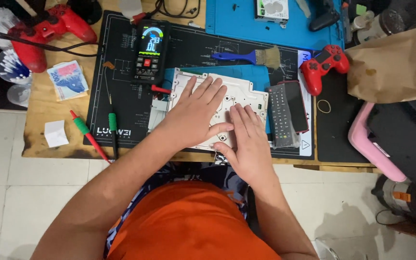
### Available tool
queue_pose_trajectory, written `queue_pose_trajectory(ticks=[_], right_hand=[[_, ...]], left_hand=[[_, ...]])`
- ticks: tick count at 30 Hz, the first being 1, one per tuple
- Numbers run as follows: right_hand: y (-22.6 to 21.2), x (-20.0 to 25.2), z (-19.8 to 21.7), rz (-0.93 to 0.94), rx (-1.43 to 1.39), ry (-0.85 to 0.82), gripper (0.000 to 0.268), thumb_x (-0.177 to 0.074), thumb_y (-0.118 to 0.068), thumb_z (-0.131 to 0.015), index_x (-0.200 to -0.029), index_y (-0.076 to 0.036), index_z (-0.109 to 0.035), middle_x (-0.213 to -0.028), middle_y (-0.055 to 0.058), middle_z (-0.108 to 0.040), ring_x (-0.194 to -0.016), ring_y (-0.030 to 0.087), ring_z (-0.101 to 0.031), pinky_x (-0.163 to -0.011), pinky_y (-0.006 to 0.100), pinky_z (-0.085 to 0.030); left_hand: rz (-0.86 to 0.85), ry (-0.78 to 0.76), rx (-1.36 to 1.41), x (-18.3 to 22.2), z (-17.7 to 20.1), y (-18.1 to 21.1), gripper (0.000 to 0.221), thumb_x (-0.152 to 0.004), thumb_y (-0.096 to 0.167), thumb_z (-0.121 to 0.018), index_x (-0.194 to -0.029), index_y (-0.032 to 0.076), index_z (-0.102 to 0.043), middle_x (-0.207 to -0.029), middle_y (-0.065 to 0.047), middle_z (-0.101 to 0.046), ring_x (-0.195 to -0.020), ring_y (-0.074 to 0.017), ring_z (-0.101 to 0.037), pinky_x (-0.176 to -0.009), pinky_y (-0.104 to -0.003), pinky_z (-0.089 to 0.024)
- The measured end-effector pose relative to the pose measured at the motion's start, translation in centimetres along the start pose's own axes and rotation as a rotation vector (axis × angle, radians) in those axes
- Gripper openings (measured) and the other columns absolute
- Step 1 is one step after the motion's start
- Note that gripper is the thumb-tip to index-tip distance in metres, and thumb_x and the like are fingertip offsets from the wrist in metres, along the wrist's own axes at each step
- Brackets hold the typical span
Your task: Cleaning a metal shield with a brush and reassembling internal components of a game console on a repair bench.
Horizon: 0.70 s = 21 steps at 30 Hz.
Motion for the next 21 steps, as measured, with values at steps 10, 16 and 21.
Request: queue_pose_trajectory(ticks=[10, 16, 21], right_hand=[[0.05, 0.00, 0.08, -0.006, -0.037, 0.004, 0.096, -0.107, -0.071, -0.068, -0.175, -0.005, -0.052, -0.178, 0.021, -0.054, -0.169, 0.044, -0.044, -0.139, 0.061, -0.031], [-0.44, -0.09, 0.50, -0.004, -0.044, -0.002, 0.094, -0.107, -0.068, -0.071, -0.172, -0.003, -0.055, -0.177, 0.023, -0.055, -0.168, 0.045, -0.045, -0.138, 0.063, -0.032], [-0.50, -0.30, 0.53, -0.006, -0.044, -0.011, 0.093, -0.107, -0.068, -0.070, -0.172, -0.003, -0.056, -0.176, 0.023, -0.055, -0.168, 0.046, -0.045, -0.138, 0.062, -0.031]], left_hand=[[0.030, -0.030, -0.014, -0.03, 0.33, -0.12, 0.101, -0.113, 0.081, -0.046, -0.178, 0.005, -0.046, -0.182, -0.022, -0.046, -0.173, -0.0400, -0.036, -0.142, -0.070, -0.011], [0.030, -0.042, 0.020, 0.03, 0.18, -0.31, 0.099, -0.114, 0.081, -0.043, -0.178, 0.005, -0.047, -0.181, -0.022, -0.047, -0.173, -0.0396, -0.037, -0.142, -0.069, -0.008], [0.036, -0.054, 0.046, -0.02, 0.34, -0.42, 0.099, -0.115, 0.080, -0.042, -0.177, 0.003, -0.047, -0.181, -0.024, -0.047, -0.173, -0.0402, -0.037, -0.142, -0.068, -0.010]])
Point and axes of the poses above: each hand's wrist, its own x-axis away from the middle knuckle, its own z-axis out of the back of the hand, y = z × x, the point moved 10 cm from there along -x, towards the middle knuckle
